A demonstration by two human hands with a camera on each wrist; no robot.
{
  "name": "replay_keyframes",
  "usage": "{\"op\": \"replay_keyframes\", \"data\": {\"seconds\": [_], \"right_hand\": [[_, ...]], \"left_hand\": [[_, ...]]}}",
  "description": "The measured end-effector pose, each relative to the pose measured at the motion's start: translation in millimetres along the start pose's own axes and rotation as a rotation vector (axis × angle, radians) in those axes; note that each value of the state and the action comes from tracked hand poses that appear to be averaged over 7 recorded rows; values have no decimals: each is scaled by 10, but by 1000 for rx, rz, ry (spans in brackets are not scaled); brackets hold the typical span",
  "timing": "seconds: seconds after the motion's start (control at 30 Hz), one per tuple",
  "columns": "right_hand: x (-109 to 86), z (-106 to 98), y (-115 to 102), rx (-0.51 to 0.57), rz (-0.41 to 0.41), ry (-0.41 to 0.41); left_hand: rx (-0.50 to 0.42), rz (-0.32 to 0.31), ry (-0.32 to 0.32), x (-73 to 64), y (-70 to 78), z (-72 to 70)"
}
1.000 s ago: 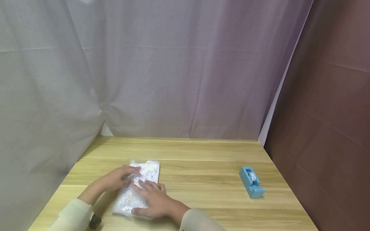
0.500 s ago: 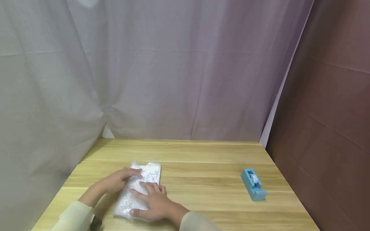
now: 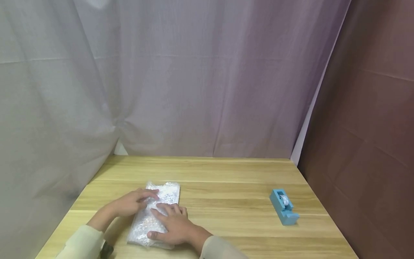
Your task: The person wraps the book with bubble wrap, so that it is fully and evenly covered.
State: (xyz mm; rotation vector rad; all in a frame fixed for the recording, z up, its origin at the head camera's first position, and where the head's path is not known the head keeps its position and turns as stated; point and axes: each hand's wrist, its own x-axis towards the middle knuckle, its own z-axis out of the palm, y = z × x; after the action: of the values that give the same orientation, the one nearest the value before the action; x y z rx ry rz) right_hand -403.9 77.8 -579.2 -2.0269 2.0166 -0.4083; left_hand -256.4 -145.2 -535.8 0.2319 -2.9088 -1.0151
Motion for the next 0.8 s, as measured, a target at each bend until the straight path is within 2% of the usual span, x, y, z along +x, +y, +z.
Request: {"op": "replay_keyframes", "data": {"seconds": [0.3, 0.57, 0.8], "right_hand": [[28, -16, 3, -22, -8, 2], [67, -27, 22, -61, -33, 14], [35, 29, 26, -87, -29, -4]], "left_hand": [[-13, 32, -60, -12, -25, -59], [-8, 62, -34, -2, -6, -90], [53, 82, -32, -3, -5, -5]]}}
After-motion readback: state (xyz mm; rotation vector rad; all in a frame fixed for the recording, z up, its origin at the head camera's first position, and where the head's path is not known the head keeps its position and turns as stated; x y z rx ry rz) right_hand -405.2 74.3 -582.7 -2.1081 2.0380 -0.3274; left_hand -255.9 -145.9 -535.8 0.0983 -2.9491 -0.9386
